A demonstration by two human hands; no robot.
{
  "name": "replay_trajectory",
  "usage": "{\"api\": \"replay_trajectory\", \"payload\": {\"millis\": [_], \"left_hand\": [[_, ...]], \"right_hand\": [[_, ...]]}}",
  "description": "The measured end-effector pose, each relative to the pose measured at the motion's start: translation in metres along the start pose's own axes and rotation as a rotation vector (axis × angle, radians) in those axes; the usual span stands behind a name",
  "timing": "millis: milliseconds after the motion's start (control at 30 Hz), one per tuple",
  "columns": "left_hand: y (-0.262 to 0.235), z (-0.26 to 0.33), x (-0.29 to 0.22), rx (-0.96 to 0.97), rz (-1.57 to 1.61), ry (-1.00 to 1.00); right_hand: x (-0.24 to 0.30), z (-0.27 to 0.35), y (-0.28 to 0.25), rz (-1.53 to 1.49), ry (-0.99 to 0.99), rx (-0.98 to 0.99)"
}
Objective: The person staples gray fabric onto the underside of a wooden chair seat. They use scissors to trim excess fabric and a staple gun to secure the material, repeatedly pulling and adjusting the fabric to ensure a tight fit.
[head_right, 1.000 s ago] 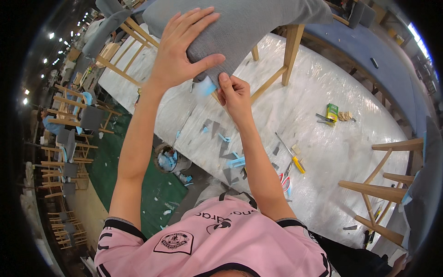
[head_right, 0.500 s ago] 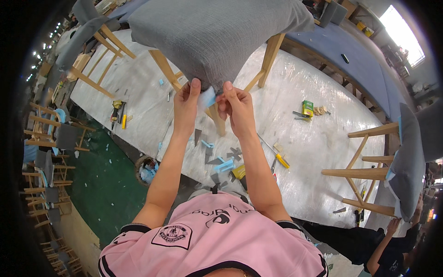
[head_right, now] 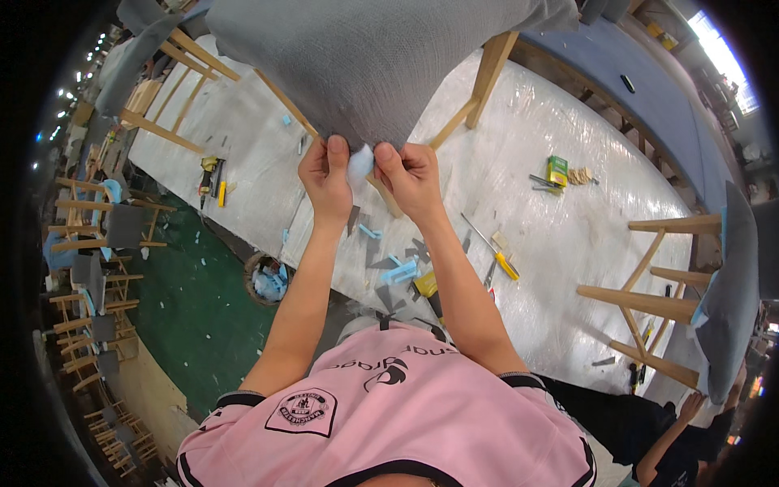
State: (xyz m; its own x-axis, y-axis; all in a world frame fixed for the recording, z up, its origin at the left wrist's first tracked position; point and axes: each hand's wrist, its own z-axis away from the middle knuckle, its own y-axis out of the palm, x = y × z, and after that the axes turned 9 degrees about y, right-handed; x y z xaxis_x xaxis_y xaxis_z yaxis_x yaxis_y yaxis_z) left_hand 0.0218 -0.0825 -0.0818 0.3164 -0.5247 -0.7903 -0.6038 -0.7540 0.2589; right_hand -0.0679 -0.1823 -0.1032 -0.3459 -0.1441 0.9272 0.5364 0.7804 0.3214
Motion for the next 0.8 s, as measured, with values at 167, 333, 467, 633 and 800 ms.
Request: {"api": "replay_trajectory", "payload": {"millis": [167, 333, 467, 633, 800], "left_hand": [[-0.014, -0.029, -0.01, -0.059, -0.444, 0.533], [0.013, -0.098, -0.077, 0.425, -0.853, 0.979], [0.013, -0.113, -0.053, 0.491, -0.917, 1.156], [0.014, -0.114, -0.058, 0.532, -0.919, 1.108], [0.04, -0.107, -0.064, 0.316, -0.831, 1.167]], "right_hand": [[0.007, -0.003, 0.011, -0.075, 0.05, 0.022], [-0.002, -0.004, 0.008, -0.128, 0.064, 0.078], [0.007, -0.003, -0.002, -0.114, 0.099, 0.2], [-0.143, 0.045, -0.166, 0.636, 0.135, -0.198], [-0.25, 0.151, -0.304, 1.482, 0.684, -0.313]]}}
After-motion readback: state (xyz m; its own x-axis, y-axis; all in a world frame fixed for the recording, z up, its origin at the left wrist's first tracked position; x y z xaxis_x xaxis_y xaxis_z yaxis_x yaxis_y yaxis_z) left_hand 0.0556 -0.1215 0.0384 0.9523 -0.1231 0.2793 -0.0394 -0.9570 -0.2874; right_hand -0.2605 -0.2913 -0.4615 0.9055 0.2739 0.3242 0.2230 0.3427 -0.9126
